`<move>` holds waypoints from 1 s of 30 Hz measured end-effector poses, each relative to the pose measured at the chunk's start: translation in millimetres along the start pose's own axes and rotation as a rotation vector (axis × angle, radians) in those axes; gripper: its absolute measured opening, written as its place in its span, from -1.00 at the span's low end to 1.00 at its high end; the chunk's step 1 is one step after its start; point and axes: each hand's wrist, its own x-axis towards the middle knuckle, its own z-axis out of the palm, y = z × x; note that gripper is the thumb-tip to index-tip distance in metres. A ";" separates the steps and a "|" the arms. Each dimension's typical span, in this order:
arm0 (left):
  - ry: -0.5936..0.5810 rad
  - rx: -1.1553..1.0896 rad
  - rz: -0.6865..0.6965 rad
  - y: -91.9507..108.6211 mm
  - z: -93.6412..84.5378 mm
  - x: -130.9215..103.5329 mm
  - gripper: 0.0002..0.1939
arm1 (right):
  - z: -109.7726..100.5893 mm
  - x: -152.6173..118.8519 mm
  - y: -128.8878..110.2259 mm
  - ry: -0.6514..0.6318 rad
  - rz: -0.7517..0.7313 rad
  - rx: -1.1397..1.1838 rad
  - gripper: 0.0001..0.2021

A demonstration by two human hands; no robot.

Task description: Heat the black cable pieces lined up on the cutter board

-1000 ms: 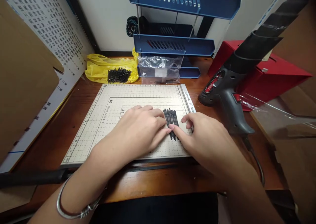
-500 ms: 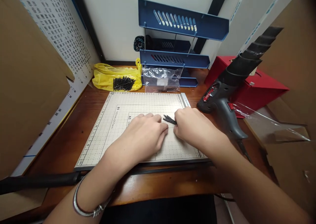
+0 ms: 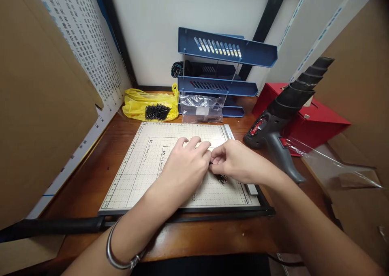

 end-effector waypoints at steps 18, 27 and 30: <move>0.084 0.036 -0.090 -2.4 -5.0 -2.5 -0.78 | 1.0 -13.4 -15.0 0.049 -0.008 -0.452 -0.69; 0.095 0.017 -0.281 -2.2 -13.6 -2.6 -0.69 | -87.7 90.8 35.2 0.426 0.452 -0.596 -0.57; -0.037 -0.057 -0.252 -5.2 -21.2 0.5 -0.73 | -102.3 122.0 40.7 0.430 0.444 -0.632 -0.56</move>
